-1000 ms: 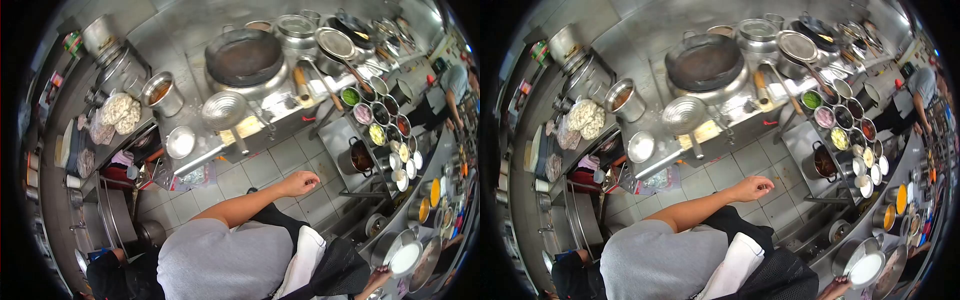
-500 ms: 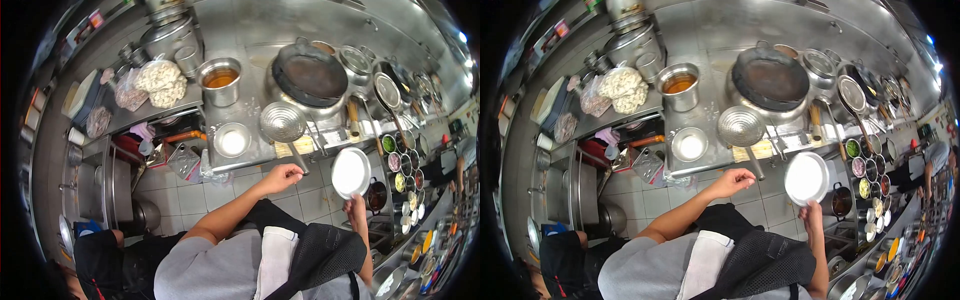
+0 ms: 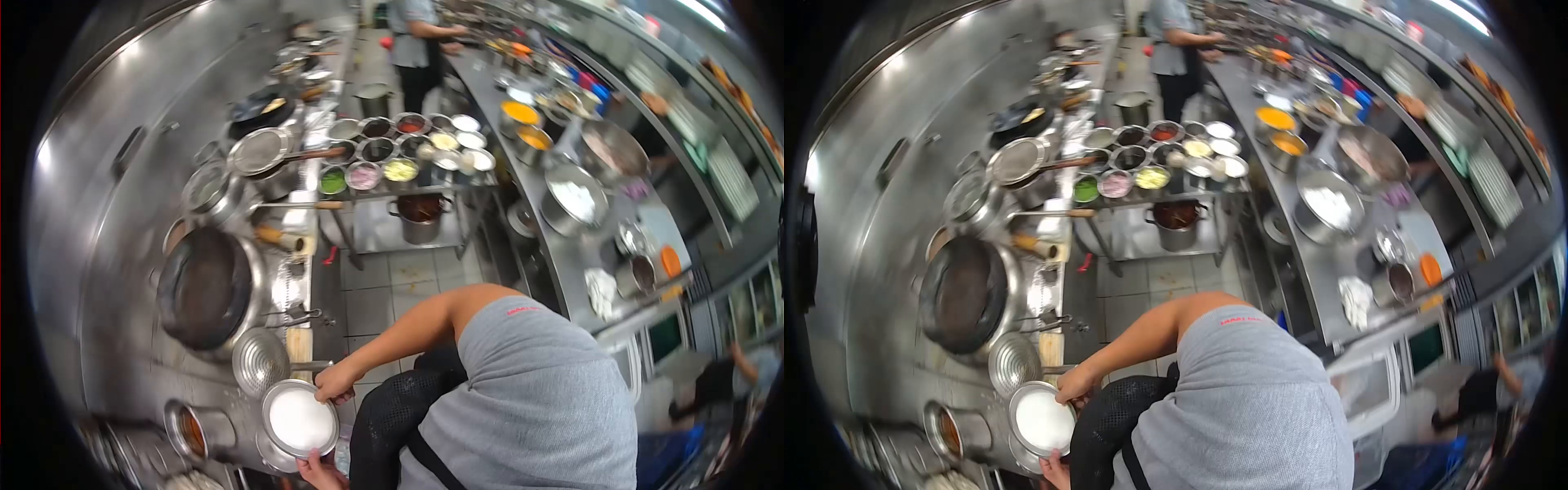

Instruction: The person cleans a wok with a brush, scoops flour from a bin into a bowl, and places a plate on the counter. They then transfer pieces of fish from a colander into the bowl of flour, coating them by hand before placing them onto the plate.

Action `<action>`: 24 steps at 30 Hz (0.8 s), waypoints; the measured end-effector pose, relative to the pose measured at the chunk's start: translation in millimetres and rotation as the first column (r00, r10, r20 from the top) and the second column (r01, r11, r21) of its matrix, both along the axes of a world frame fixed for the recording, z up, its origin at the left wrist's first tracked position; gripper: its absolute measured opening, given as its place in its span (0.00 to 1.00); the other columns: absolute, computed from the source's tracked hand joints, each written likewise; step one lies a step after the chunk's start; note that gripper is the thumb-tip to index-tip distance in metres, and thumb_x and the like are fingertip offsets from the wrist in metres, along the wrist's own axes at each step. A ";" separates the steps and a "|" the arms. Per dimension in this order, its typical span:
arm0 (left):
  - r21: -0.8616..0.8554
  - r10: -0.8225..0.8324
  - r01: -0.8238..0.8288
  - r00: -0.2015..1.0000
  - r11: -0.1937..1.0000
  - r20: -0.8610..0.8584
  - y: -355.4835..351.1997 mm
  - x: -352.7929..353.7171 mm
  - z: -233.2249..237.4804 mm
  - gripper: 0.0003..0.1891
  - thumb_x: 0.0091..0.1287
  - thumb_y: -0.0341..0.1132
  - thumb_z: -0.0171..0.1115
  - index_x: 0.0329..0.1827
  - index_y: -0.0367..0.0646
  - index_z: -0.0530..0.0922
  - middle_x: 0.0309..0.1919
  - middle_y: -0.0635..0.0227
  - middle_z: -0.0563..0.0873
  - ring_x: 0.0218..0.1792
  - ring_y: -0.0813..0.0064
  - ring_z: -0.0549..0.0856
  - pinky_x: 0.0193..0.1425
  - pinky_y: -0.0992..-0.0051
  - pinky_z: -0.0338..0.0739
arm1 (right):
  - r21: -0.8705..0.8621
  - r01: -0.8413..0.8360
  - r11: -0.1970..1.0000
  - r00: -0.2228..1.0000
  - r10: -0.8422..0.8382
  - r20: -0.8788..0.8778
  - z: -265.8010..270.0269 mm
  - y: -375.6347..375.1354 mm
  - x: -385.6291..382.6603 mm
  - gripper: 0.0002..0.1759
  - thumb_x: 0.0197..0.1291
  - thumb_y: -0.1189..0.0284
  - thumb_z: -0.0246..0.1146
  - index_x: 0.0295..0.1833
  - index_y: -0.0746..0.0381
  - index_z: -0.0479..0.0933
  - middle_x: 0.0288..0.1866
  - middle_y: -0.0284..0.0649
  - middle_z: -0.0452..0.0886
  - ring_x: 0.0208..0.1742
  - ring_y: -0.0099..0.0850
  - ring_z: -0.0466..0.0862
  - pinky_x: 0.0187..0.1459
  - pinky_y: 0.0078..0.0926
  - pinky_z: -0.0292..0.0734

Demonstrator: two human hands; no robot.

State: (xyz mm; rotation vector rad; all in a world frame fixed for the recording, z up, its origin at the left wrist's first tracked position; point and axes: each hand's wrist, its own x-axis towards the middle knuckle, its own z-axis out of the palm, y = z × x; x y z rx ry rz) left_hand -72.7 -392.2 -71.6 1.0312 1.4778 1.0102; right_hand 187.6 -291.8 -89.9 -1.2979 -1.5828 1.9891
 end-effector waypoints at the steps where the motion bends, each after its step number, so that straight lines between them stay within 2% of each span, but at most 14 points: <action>1: -0.048 -0.064 0.058 0.989 0.997 -0.134 9.6 -6.8 -17.6 0.30 0.71 0.48 0.59 0.66 0.29 0.73 0.63 0.44 0.77 0.59 0.50 0.75 0.65 0.55 0.67 | -0.014 0.055 0.998 0.998 -0.056 -0.025 -4.8 0.2 15.0 0.20 0.64 0.61 0.56 0.31 0.69 0.79 0.22 0.39 0.77 0.22 0.33 0.78 0.23 0.34 0.73; 2: -0.059 -0.114 0.106 0.982 0.993 -0.147 26.6 -12.4 -52.0 0.30 0.71 0.48 0.59 0.66 0.29 0.73 0.63 0.44 0.77 0.59 0.50 0.75 0.65 0.55 0.67 | -0.004 0.063 0.998 0.998 -0.063 -0.028 -10.5 -6.7 29.0 0.22 0.66 0.58 0.56 0.35 0.69 0.79 0.23 0.40 0.77 0.22 0.32 0.78 0.24 0.33 0.73; 4: 0.209 -0.255 0.202 0.929 0.957 0.269 73.8 -7.6 -117.4 0.11 0.64 0.25 0.59 0.49 0.36 0.74 0.42 0.61 0.85 0.42 0.70 0.84 0.48 0.69 0.80 | 0.003 0.119 0.993 0.992 -0.119 -0.030 -20.6 -26.1 63.1 0.25 0.67 0.55 0.56 0.38 0.70 0.80 0.24 0.40 0.78 0.22 0.31 0.78 0.24 0.31 0.72; 6: 0.138 -0.302 0.271 0.891 0.953 0.338 72.7 54.3 -75.8 0.10 0.63 0.24 0.58 0.47 0.36 0.75 0.41 0.62 0.84 0.41 0.71 0.83 0.49 0.71 0.79 | -0.079 0.194 0.978 0.938 -0.209 -0.277 -24.7 -60.3 107.5 0.31 0.69 0.46 0.57 0.39 0.68 0.79 0.23 0.38 0.75 0.21 0.28 0.76 0.23 0.31 0.73; 7: 0.069 -0.303 0.301 0.864 0.951 0.403 73.5 81.6 -58.8 0.09 0.62 0.22 0.57 0.45 0.36 0.75 0.39 0.63 0.84 0.40 0.72 0.82 0.50 0.72 0.78 | -0.069 0.275 0.959 0.927 -0.284 -0.247 -25.0 -81.0 130.8 0.33 0.69 0.43 0.55 0.41 0.67 0.79 0.23 0.37 0.75 0.21 0.27 0.75 0.23 0.29 0.72; 8: 0.088 -0.382 0.376 0.855 0.922 0.351 83.9 95.3 -71.6 0.17 0.57 0.21 0.53 0.51 0.36 0.74 0.45 0.62 0.83 0.42 0.70 0.85 0.40 0.75 0.82 | -0.054 0.357 0.933 0.908 -0.360 -0.216 -25.5 -106.4 157.0 0.35 0.69 0.39 0.54 0.43 0.66 0.79 0.23 0.37 0.74 0.21 0.27 0.74 0.23 0.27 0.72; 9: 0.100 -0.435 0.428 0.831 0.898 0.347 91.3 117.4 -73.0 0.17 0.57 0.21 0.53 0.51 0.36 0.74 0.45 0.62 0.83 0.42 0.70 0.85 0.40 0.75 0.82 | -0.013 0.470 0.882 0.870 -0.466 -0.163 -27.2 -134.8 183.8 0.33 0.69 0.41 0.55 0.44 0.65 0.80 0.24 0.35 0.74 0.21 0.25 0.72 0.24 0.25 0.71; 12: -0.010 -0.535 0.581 0.756 0.814 0.377 91.9 202.5 -55.3 0.13 0.58 0.22 0.55 0.47 0.38 0.75 0.38 0.67 0.83 0.31 0.79 0.81 0.31 0.82 0.76 | 0.067 0.733 0.677 0.680 -0.732 -0.040 -60.0 -228.0 269.1 0.29 0.67 0.45 0.60 0.49 0.63 0.81 0.24 0.32 0.73 0.21 0.22 0.71 0.24 0.23 0.68; 15: 0.072 -0.700 0.725 0.627 0.685 0.342 79.4 296.4 -37.2 0.13 0.58 0.22 0.56 0.47 0.38 0.76 0.35 0.70 0.82 0.28 0.83 0.78 0.26 0.84 0.70 | 0.097 0.959 0.266 0.267 -0.964 0.007 -68.8 -337.9 328.8 0.26 0.65 0.47 0.64 0.46 0.62 0.80 0.23 0.31 0.74 0.20 0.21 0.72 0.22 0.22 0.68; 16: 0.055 -0.759 0.769 0.613 0.637 0.218 76.1 327.4 -32.2 0.14 0.58 0.22 0.56 0.48 0.38 0.76 0.34 0.72 0.81 0.25 0.85 0.76 0.24 0.85 0.66 | 0.107 0.986 0.125 0.122 -0.992 0.030 -73.3 -372.5 343.5 0.25 0.65 0.48 0.64 0.46 0.62 0.80 0.22 0.30 0.74 0.20 0.20 0.72 0.22 0.22 0.68; 18: 0.080 -0.807 0.818 0.539 0.570 0.240 50.9 400.3 -17.2 0.14 0.58 0.22 0.56 0.48 0.38 0.76 0.34 0.72 0.81 0.26 0.85 0.76 0.24 0.85 0.66 | 0.060 0.988 -0.142 -0.139 -0.989 -0.051 -93.8 -435.9 368.2 0.23 0.66 0.51 0.64 0.47 0.62 0.80 0.23 0.30 0.75 0.20 0.21 0.73 0.22 0.22 0.69; 21: 0.108 -0.901 0.923 0.326 0.368 0.287 -1.4 514.7 6.8 0.14 0.57 0.24 0.57 0.47 0.38 0.77 0.36 0.72 0.83 0.30 0.83 0.80 0.26 0.84 0.72 | 0.147 0.926 -0.348 -0.342 -0.937 -0.066 -109.8 -512.9 390.1 0.19 0.67 0.56 0.64 0.46 0.63 0.81 0.23 0.31 0.76 0.21 0.22 0.74 0.25 0.21 0.70; 22: 0.120 -0.916 0.941 0.271 0.317 0.295 -22.3 552.0 11.4 0.15 0.56 0.25 0.59 0.48 0.37 0.78 0.37 0.72 0.83 0.31 0.82 0.81 0.28 0.83 0.75 | 0.142 0.920 -0.364 -0.357 -0.931 -0.077 -113.3 -534.1 395.0 0.19 0.67 0.56 0.64 0.46 0.63 0.81 0.23 0.31 0.76 0.21 0.22 0.74 0.25 0.21 0.70; 24: 0.107 -0.957 0.982 0.126 0.158 0.261 -52.3 628.8 7.6 0.18 0.56 0.25 0.59 0.51 0.37 0.78 0.38 0.71 0.83 0.32 0.82 0.81 0.29 0.83 0.77 | 0.371 0.845 -0.385 -0.424 -0.905 0.029 -113.7 -572.7 398.3 0.17 0.67 0.60 0.63 0.44 0.65 0.81 0.24 0.31 0.78 0.24 0.22 0.76 0.29 0.22 0.71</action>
